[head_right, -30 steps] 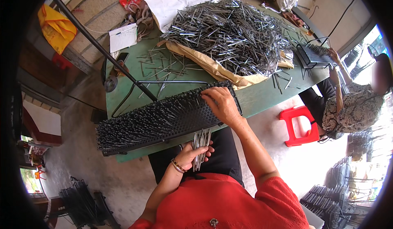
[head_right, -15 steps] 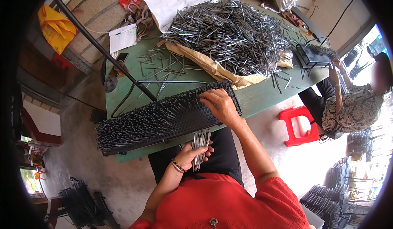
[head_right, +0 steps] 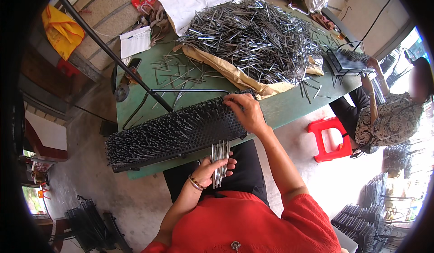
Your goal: The recorder is picking up metal pins from a large pile and inserting them individually into a black grid assembly board.
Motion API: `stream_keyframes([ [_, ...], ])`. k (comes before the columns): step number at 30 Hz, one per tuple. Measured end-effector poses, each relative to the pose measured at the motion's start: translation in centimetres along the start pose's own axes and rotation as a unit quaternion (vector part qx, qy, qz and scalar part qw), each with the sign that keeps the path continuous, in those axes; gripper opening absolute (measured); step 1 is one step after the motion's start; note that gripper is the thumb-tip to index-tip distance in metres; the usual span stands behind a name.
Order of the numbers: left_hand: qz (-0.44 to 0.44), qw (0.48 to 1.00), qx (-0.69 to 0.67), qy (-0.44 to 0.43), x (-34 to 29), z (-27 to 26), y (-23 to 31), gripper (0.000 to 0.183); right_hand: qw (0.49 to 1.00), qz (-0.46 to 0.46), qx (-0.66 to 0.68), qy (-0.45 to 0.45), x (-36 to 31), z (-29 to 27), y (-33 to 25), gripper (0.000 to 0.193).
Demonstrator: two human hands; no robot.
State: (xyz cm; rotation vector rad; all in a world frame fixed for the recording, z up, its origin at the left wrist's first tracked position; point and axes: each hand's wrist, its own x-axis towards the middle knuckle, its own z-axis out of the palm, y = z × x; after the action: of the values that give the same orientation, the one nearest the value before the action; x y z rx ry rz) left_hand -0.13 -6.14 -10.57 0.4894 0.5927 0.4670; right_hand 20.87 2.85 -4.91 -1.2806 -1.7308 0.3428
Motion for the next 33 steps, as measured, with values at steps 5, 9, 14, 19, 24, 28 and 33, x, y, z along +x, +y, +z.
stream_keyframes([
  [5, 0.014, 0.999, -0.031, -0.006, 0.2, -0.3, -0.3, 0.039, 0.999, 0.038, 0.016, -0.018, 0.2, -0.2, 0.3, 0.014],
  [9, 0.012, 1.000, -0.027, -0.003, 0.2, -0.1, -0.2, 0.040, 0.999, 0.036, -0.006, -0.035, -0.4, 0.3, 0.9, 0.016],
  [14, 0.017, 0.999, -0.027, -0.008, 0.0, 0.0, -0.1, 0.041, 0.999, -0.030, -0.024, -0.026, -0.5, 0.3, 0.9, 0.020],
  [19, 0.016, 0.999, -0.035, -0.001, 0.1, -0.1, -0.2, 0.042, 0.997, -0.061, -0.039, -0.040, -0.4, 0.2, 0.7, 0.024],
  [24, 0.013, 1.000, -0.022, 0.001, 0.0, -0.1, -0.1, 0.039, 0.997, -0.066, -0.043, -0.025, -0.7, 0.4, 0.8, 0.024],
  [28, 0.014, 1.000, -0.022, 0.000, 0.0, -0.2, -0.2, 0.038, 0.996, -0.080, -0.036, -0.023, -0.9, 0.6, 0.9, 0.023],
  [33, 0.014, 1.000, -0.020, 0.004, 0.0, 0.0, -0.2, 0.038, 0.995, -0.083, -0.050, -0.011, -1.0, 0.8, 0.8, 0.021],
])
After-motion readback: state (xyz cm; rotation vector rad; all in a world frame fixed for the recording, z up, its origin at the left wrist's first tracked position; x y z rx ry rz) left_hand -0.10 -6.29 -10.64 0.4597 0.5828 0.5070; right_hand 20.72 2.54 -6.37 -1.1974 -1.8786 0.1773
